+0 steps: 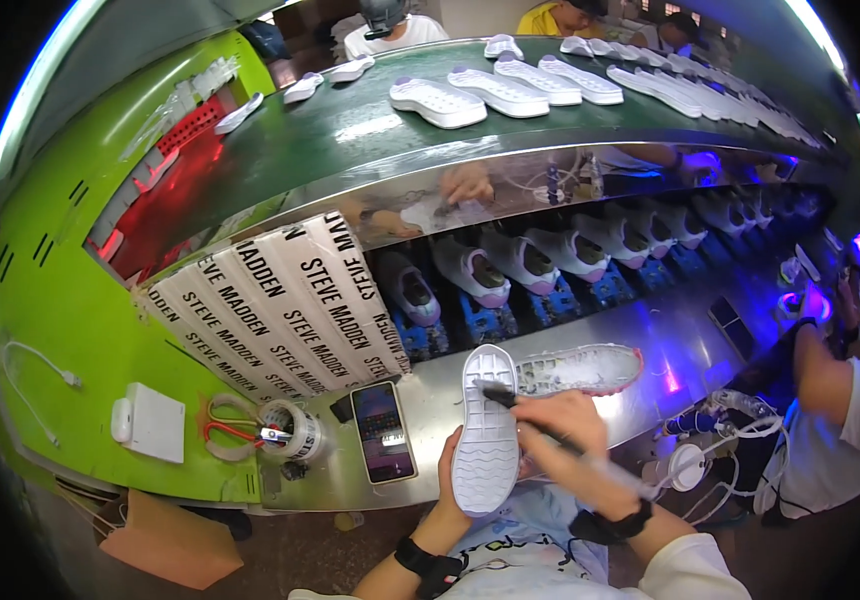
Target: Applying adhesive or cleaner to shoe outsoles at a manufacturing station.
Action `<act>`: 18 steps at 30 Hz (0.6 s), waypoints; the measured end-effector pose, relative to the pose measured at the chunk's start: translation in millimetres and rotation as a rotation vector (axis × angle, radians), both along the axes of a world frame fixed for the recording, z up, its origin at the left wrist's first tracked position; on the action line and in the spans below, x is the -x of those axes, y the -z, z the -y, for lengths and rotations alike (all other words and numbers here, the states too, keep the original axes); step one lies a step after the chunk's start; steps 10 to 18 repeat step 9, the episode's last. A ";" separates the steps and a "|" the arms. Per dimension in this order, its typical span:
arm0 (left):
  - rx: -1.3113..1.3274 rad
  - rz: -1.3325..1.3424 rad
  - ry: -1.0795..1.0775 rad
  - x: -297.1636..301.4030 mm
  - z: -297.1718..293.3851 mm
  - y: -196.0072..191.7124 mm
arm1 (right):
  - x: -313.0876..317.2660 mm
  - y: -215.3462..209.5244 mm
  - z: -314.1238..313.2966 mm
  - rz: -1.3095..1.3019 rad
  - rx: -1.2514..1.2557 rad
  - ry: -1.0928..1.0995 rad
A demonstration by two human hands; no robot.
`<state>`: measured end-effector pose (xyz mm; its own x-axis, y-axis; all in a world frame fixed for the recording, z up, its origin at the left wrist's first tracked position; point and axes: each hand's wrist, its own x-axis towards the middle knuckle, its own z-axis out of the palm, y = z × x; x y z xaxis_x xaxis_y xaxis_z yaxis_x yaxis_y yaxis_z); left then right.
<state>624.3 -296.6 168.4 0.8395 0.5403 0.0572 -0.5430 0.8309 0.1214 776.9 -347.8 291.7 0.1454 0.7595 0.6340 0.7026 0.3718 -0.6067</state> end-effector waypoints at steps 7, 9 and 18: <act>0.135 -0.140 -0.274 -13.5 -11.7 -25.6 | 14.0 6.2 6.0 -0.311 0.214 -0.088; 0.066 0.056 -0.112 -11.5 -16.3 -12.9 | 19.9 18.7 18.4 -0.171 0.309 -0.330; 0.066 0.056 -0.112 -11.5 -16.3 -12.9 | 19.9 18.7 18.4 -0.171 0.309 -0.330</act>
